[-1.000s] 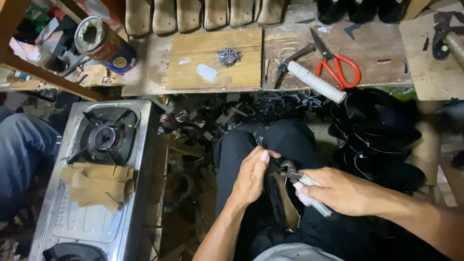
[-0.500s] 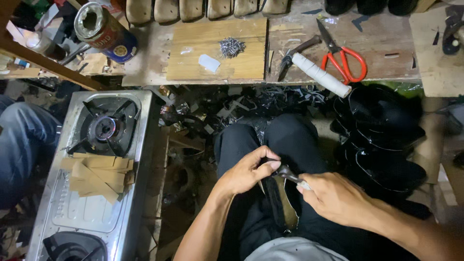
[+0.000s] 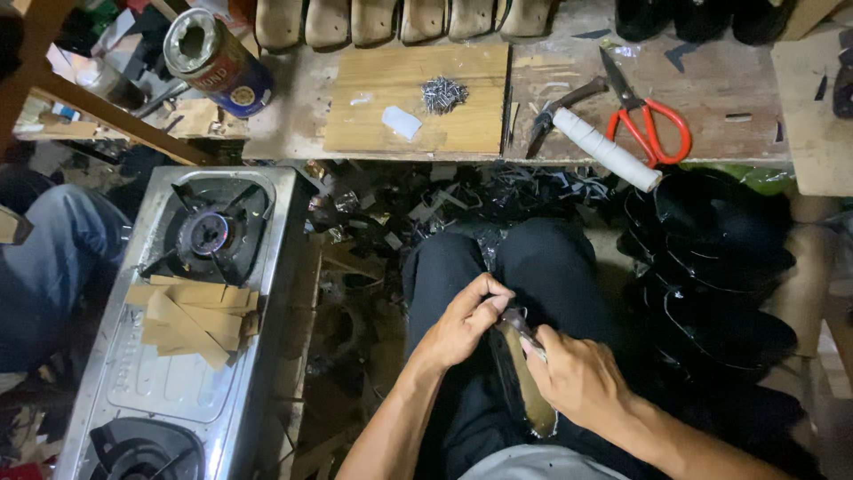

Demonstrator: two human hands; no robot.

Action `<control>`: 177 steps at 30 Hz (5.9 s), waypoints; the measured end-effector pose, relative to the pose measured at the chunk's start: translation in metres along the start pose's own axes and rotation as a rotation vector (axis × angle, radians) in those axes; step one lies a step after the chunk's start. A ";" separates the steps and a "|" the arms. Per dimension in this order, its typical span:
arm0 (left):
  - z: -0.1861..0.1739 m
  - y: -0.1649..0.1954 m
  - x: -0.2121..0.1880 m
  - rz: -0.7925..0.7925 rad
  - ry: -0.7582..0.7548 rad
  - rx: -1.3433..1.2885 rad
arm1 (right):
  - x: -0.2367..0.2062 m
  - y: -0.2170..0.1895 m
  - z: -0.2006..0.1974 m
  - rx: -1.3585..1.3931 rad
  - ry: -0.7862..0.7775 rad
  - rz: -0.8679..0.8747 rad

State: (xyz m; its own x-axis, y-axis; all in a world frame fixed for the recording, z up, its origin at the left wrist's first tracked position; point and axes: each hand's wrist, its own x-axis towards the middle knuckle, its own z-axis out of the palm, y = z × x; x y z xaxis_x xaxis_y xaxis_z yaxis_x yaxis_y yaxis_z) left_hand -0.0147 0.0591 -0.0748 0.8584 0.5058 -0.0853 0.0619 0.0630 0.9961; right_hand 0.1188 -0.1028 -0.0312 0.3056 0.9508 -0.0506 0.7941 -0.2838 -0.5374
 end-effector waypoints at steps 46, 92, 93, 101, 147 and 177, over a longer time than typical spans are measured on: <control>0.007 0.006 -0.002 0.208 -0.044 0.343 | -0.015 0.013 0.020 0.073 0.102 0.077; 0.046 0.067 -0.027 0.232 0.181 0.530 | -0.017 -0.020 -0.057 0.053 -0.343 0.331; 0.046 0.068 -0.027 0.235 0.178 0.532 | -0.013 -0.019 -0.065 0.068 -0.417 0.361; 0.047 0.075 -0.029 0.227 0.136 0.549 | -0.013 -0.024 -0.082 -0.009 -0.338 0.146; 0.025 0.025 0.003 0.230 0.266 0.163 | -0.023 0.001 -0.028 0.474 0.343 -0.307; -0.019 0.065 -0.029 0.572 0.474 0.746 | 0.048 -0.052 -0.075 0.086 -0.170 -0.165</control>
State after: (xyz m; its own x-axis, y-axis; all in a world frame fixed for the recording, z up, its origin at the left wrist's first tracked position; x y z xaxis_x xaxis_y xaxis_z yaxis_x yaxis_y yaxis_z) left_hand -0.0454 0.0653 -0.0082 0.5815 0.5879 0.5624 0.1464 -0.7556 0.6385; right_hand 0.1313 -0.0520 0.0576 0.0767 0.9927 -0.0929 0.7764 -0.1179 -0.6191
